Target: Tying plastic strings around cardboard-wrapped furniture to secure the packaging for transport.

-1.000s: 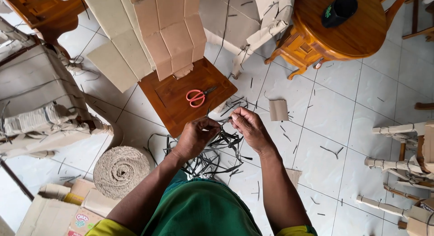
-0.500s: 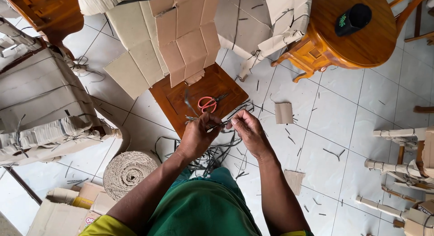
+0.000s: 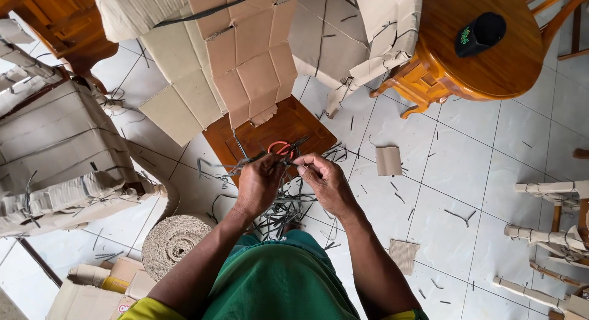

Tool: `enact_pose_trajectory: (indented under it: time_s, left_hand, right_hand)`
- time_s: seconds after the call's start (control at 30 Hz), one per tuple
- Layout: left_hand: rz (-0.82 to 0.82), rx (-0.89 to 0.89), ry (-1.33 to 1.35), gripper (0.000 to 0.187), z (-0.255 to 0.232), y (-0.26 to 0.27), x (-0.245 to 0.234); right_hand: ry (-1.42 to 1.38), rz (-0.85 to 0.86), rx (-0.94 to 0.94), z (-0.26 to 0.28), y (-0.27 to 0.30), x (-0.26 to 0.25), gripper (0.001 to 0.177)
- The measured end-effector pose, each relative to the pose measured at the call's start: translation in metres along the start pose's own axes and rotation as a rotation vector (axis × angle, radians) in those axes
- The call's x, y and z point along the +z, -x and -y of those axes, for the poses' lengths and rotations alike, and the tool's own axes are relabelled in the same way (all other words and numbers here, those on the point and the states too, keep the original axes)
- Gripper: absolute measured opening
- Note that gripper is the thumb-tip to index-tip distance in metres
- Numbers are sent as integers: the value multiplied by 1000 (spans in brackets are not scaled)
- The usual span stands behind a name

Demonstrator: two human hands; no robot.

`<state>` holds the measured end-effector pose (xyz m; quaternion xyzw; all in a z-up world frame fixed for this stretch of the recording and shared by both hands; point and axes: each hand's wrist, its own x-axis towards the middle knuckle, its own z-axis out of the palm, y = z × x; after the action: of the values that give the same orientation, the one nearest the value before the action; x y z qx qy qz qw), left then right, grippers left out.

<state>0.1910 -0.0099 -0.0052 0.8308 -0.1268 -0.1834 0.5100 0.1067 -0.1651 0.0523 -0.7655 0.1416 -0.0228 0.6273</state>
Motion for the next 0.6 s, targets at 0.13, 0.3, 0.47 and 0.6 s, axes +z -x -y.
enact_pose_trajectory:
  time_s: [0.13, 0.3, 0.47, 0.6]
  left_hand:
    - [109, 132, 327, 19, -27, 4, -5]
    - [242, 153, 456, 35, -31, 5, 1]
    - [272, 68, 447, 37, -30, -1, 4]
    - [236, 12, 446, 33, -31, -5, 9]
  right_hand:
    - [25, -31, -4, 14, -3, -9, 16]
    - [214, -87, -61, 14, -8, -23, 20]
    - [375, -175, -147, -6, -10, -34, 14]
    - [458, -237, -344, -20, -17, -38, 9]
